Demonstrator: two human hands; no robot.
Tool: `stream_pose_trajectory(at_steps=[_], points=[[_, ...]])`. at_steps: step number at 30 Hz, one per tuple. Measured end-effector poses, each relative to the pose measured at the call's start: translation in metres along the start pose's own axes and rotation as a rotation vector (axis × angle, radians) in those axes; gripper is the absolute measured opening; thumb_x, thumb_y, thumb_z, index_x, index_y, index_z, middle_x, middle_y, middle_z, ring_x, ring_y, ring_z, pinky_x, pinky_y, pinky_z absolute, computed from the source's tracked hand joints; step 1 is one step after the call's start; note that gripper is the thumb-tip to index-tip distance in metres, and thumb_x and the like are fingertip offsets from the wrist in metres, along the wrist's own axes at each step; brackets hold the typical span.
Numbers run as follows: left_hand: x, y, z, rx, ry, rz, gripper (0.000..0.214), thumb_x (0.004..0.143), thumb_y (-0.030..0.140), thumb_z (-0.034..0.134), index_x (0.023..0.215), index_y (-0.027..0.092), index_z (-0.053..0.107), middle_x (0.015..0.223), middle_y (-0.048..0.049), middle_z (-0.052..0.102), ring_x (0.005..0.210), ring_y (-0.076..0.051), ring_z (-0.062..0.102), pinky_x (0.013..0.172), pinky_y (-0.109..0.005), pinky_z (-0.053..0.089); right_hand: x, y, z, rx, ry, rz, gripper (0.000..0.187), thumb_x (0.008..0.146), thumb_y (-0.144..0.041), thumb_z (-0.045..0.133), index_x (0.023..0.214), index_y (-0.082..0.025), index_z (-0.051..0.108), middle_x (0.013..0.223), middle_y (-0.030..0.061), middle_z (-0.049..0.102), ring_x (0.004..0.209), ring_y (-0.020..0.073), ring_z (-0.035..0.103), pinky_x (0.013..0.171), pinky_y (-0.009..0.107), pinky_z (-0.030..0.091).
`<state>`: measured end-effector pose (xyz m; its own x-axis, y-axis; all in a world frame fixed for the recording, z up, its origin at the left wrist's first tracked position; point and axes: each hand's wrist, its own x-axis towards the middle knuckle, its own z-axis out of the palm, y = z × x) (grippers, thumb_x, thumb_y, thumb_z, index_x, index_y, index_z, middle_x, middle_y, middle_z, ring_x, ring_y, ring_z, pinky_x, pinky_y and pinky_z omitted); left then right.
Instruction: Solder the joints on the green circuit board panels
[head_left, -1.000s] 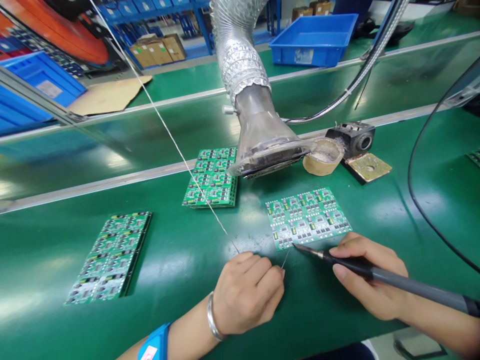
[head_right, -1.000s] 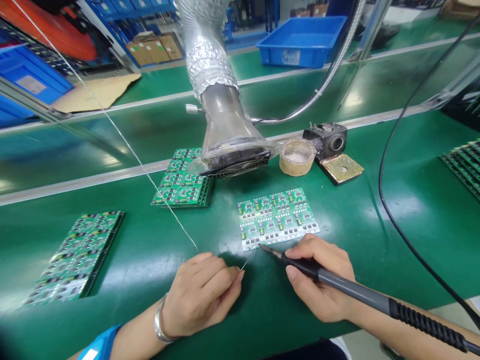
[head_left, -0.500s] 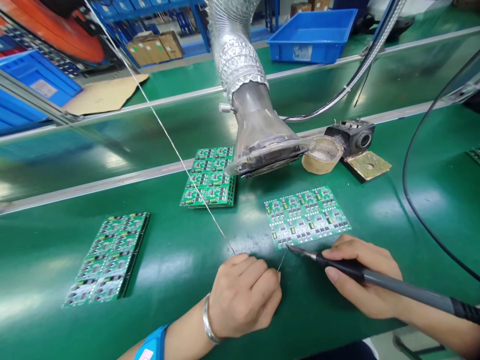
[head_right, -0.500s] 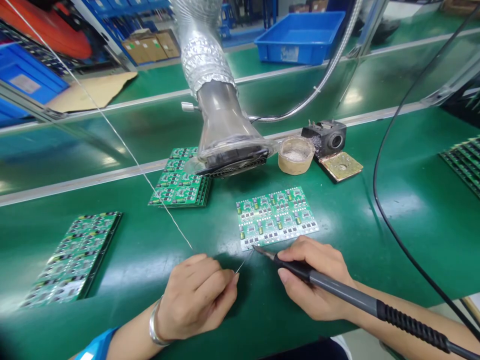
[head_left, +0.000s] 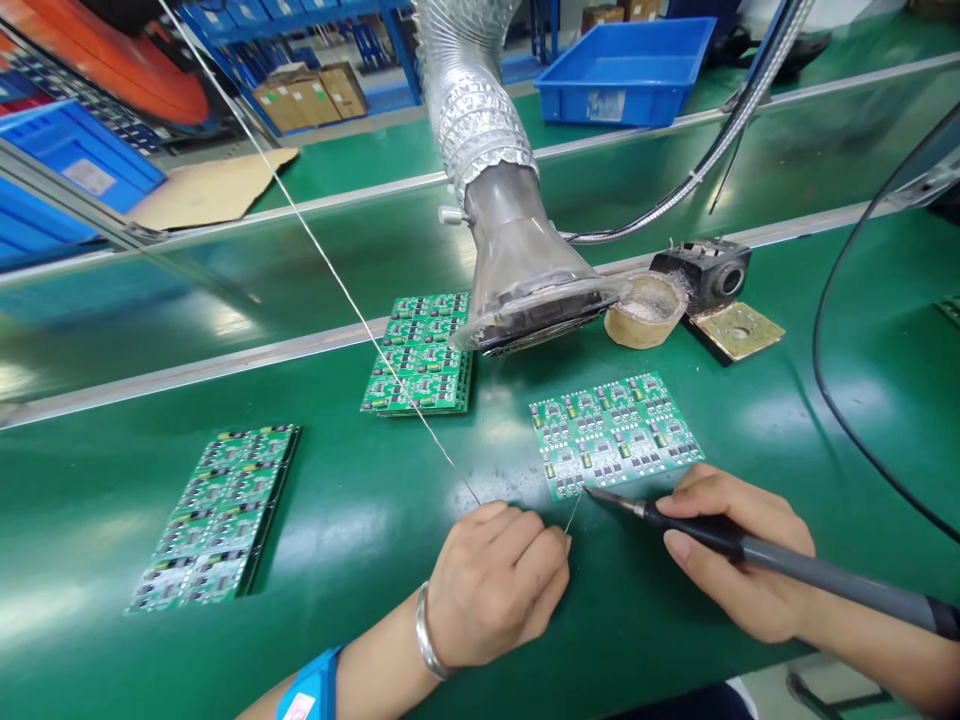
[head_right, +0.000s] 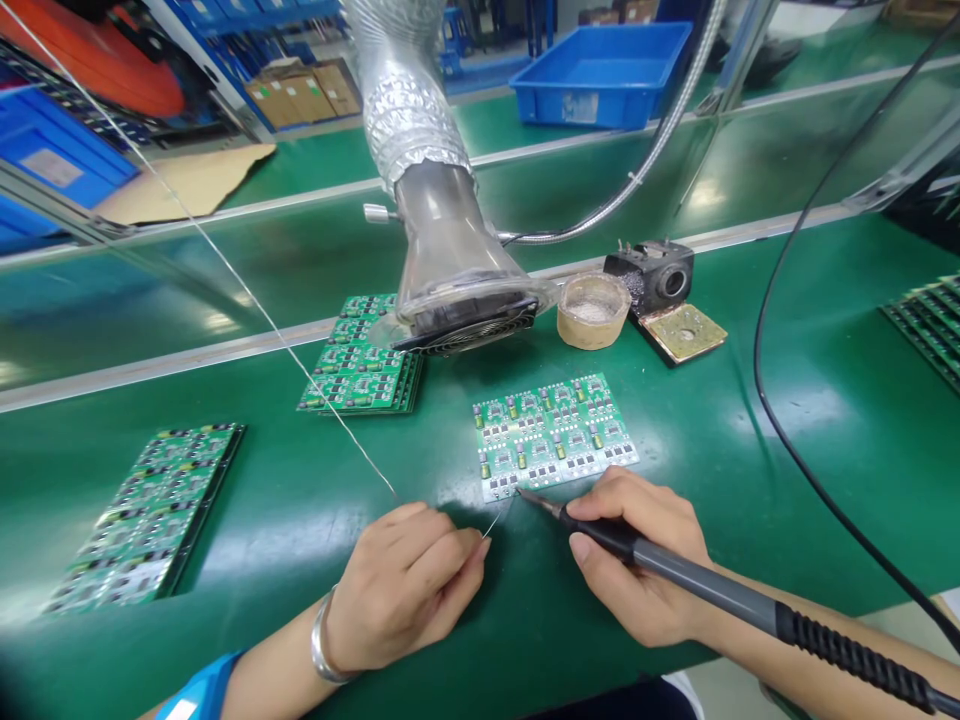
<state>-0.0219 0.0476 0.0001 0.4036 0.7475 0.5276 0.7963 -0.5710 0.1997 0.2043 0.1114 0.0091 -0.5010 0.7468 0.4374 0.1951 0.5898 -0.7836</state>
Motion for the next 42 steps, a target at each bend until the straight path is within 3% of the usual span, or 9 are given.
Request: stream_pose_trajectory(at_steps=[9, 14, 19, 23, 27, 42], points=[[0.001, 0.0, 0.001, 0.004, -0.032, -0.02, 0.012, 0.084, 0.014, 0.052, 0.074, 0.017, 0.056, 0.056, 0.0033, 0.049, 0.051, -0.01, 0.041, 0.05, -0.027, 0.032, 0.001, 0.0, -0.001, 0.01, 0.029, -0.015, 0.018, 0.077, -0.009, 0.056, 0.091, -0.02, 0.06, 0.062, 0.0005, 0.058, 0.05, 0.0127, 0.053, 0.045, 0.025, 0.044], [0.006, 0.008, -0.007, -0.144, -0.037, -0.121, 0.006, 0.082, 0.013, 0.05, 0.084, 0.015, 0.056, 0.063, 0.0002, 0.054, 0.054, -0.011, 0.045, 0.053, -0.026, 0.038, -0.01, 0.01, -0.018, -0.017, 0.052, 0.102, 0.016, 0.079, -0.012, 0.058, 0.091, -0.022, 0.059, 0.071, 0.0015, 0.059, 0.056, 0.0132, 0.055, 0.048, 0.025, 0.044], [0.022, 0.02, -0.007, -0.085, -0.064, -0.038, 0.01, 0.085, 0.012, 0.048, 0.083, 0.016, 0.057, 0.061, 0.0007, 0.052, 0.054, -0.012, 0.041, 0.053, -0.027, 0.035, -0.017, 0.021, -0.03, -0.021, 0.114, 0.148, 0.011, 0.081, -0.015, 0.059, 0.09, -0.023, 0.059, 0.073, 0.002, 0.06, 0.059, 0.0139, 0.056, 0.048, 0.024, 0.046], [0.024, 0.021, 0.0, -0.009, -0.062, -0.033, 0.008, 0.084, 0.013, 0.05, 0.08, 0.016, 0.057, 0.06, 0.001, 0.05, 0.054, -0.012, 0.04, 0.053, -0.029, 0.031, -0.015, 0.02, -0.026, -0.079, 0.102, 0.12, 0.012, 0.08, -0.016, 0.061, 0.089, -0.023, 0.06, 0.073, 0.0015, 0.062, 0.059, 0.0141, 0.058, 0.049, 0.024, 0.047], [0.017, 0.016, 0.002, -0.032, -0.06, -0.055, 0.007, 0.083, 0.012, 0.051, 0.083, 0.016, 0.057, 0.06, 0.001, 0.052, 0.055, -0.012, 0.041, 0.055, -0.028, 0.031, -0.011, 0.013, -0.02, -0.075, 0.042, 0.074, 0.013, 0.078, -0.013, 0.06, 0.089, -0.021, 0.059, 0.069, -0.0002, 0.061, 0.053, 0.0114, 0.055, 0.047, 0.023, 0.045], [0.016, 0.009, 0.006, -0.044, -0.096, -0.051, 0.007, 0.083, 0.013, 0.051, 0.084, 0.015, 0.058, 0.062, 0.0011, 0.052, 0.055, -0.012, 0.041, 0.055, -0.029, 0.031, -0.006, 0.006, -0.017, -0.093, 0.013, 0.059, 0.015, 0.077, -0.009, 0.06, 0.09, -0.018, 0.059, 0.066, -0.0014, 0.058, 0.052, 0.0076, 0.054, 0.046, 0.02, 0.044]])
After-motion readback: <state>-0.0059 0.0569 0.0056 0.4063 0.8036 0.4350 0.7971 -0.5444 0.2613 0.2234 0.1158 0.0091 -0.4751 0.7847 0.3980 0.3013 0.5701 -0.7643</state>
